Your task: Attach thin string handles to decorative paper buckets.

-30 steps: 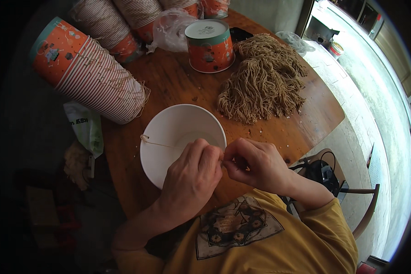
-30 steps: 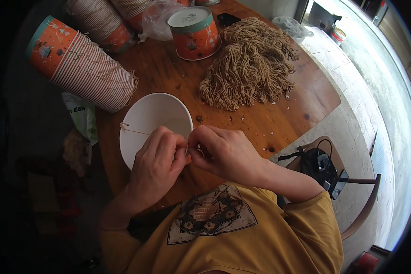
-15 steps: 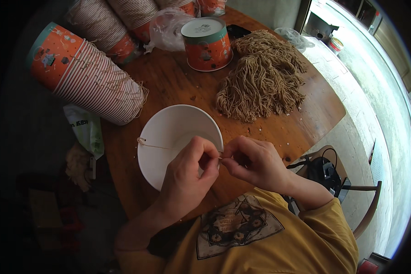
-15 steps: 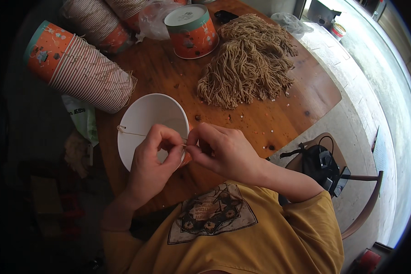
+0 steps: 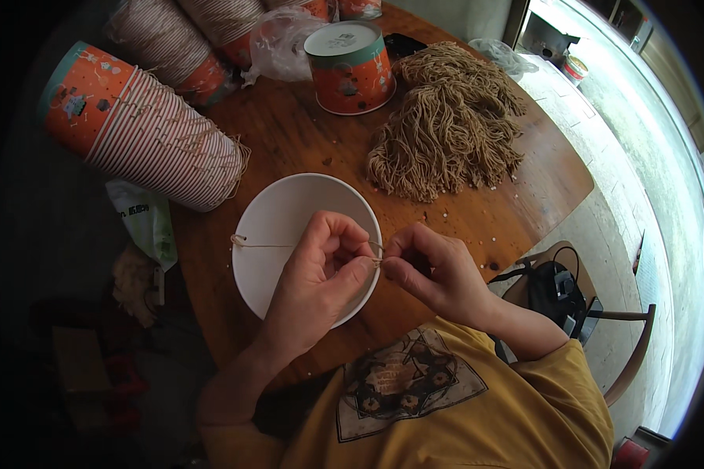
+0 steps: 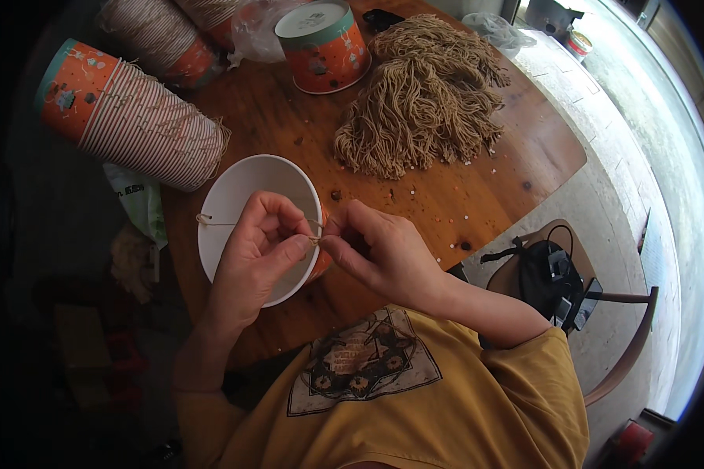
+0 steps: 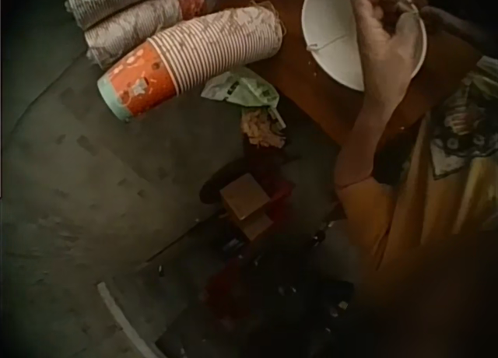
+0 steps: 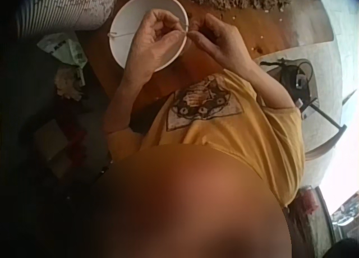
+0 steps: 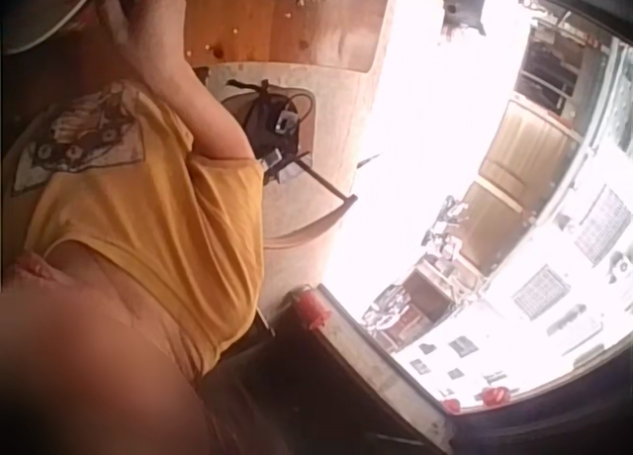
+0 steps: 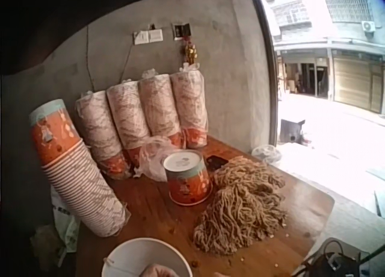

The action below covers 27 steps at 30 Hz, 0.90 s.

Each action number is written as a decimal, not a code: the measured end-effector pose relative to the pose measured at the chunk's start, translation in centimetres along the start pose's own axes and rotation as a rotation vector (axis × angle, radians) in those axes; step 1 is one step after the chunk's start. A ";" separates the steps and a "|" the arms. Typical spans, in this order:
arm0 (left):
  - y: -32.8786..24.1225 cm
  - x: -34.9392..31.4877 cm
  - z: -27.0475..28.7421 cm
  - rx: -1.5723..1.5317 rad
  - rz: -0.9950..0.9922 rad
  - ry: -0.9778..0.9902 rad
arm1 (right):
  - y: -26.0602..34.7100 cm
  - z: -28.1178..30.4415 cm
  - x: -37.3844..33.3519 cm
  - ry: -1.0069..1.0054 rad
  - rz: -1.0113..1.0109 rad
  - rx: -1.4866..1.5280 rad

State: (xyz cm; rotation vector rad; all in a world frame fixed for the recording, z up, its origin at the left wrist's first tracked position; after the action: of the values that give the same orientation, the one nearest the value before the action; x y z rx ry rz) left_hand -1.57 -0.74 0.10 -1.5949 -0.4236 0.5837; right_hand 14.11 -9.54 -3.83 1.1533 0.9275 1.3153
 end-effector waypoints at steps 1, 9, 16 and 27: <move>0.0 0.0 0.0 0.001 0.002 0.001 | -0.1 0.0 0.0 -0.028 0.041 -0.023; -0.2 0.1 -0.1 -0.052 0.037 -0.028 | 0.1 0.3 0.3 -0.179 0.487 -0.416; -0.1 -0.1 -0.2 0.007 0.024 -0.050 | 1.5 0.6 -0.1 -0.153 0.565 -0.789; 0.7 0.0 -0.7 0.180 -0.052 -0.006 | 0.7 0.3 0.9 -0.039 0.182 -0.174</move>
State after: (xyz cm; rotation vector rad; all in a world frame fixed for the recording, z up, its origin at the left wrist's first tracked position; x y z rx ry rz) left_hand -1.18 -1.39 -0.52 -1.4072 -0.4044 0.5709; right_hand 14.35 -8.78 -3.00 1.1440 0.6769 1.4836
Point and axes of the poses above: each hand's wrist, its own x-axis towards the middle knuckle, its own z-axis out of the back of the hand, y = z × x, the point moved 1 cm from there along x, towards the middle knuckle, and after that the axes turned 4 degrees about y, right-handed, at the moved point
